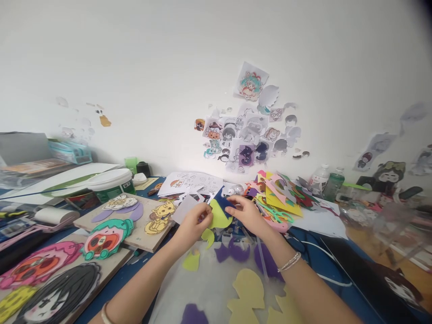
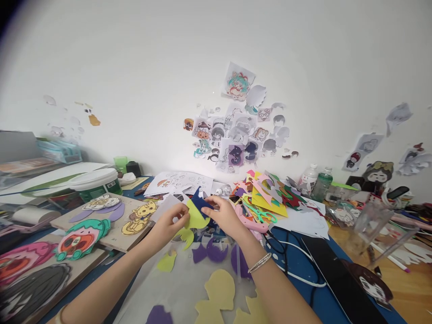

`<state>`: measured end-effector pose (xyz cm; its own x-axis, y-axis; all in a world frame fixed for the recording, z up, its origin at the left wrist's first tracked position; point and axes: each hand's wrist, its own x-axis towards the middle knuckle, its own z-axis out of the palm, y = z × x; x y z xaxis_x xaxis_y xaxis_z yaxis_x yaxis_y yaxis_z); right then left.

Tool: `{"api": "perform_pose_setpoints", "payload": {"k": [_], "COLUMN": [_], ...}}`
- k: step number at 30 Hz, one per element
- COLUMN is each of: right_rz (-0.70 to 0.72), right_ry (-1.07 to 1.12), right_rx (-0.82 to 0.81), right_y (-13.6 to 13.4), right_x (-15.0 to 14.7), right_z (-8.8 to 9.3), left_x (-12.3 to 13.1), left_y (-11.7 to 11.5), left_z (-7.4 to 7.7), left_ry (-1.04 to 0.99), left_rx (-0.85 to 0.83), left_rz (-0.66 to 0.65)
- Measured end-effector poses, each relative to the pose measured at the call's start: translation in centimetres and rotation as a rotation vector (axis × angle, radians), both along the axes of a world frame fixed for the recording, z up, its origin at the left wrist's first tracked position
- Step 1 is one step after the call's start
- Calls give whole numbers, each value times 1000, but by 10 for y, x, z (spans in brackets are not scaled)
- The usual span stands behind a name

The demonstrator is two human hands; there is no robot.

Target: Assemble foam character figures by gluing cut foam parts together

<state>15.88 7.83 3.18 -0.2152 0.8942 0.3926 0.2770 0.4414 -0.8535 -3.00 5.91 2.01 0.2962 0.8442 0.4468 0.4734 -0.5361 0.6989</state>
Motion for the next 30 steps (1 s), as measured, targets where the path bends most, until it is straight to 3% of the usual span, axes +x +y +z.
{"api": "perform_pose_setpoints", "payload": {"k": [5,12,17,24,30], "right_rz": [-150,-42,-42,60,36], "right_ry": [57,-61,-156,-57,-27], "right_rx": [23,160,276,126,101], "right_y": [7,4,2,2,0], "right_x": [3,-4,-6,-9,-15], "right_z": [-3,-10,-11,-16,-15], "left_x": [-2,5,6,7,5], "left_y": [-3,-5,-8,-12,-10], "left_z": [6,3,5,9,8], "left_ry": [55,82,16,-32,-26], "left_rx": [80,108,65,-13,-16], "left_rz": [110,106,16,-126,-125]}}
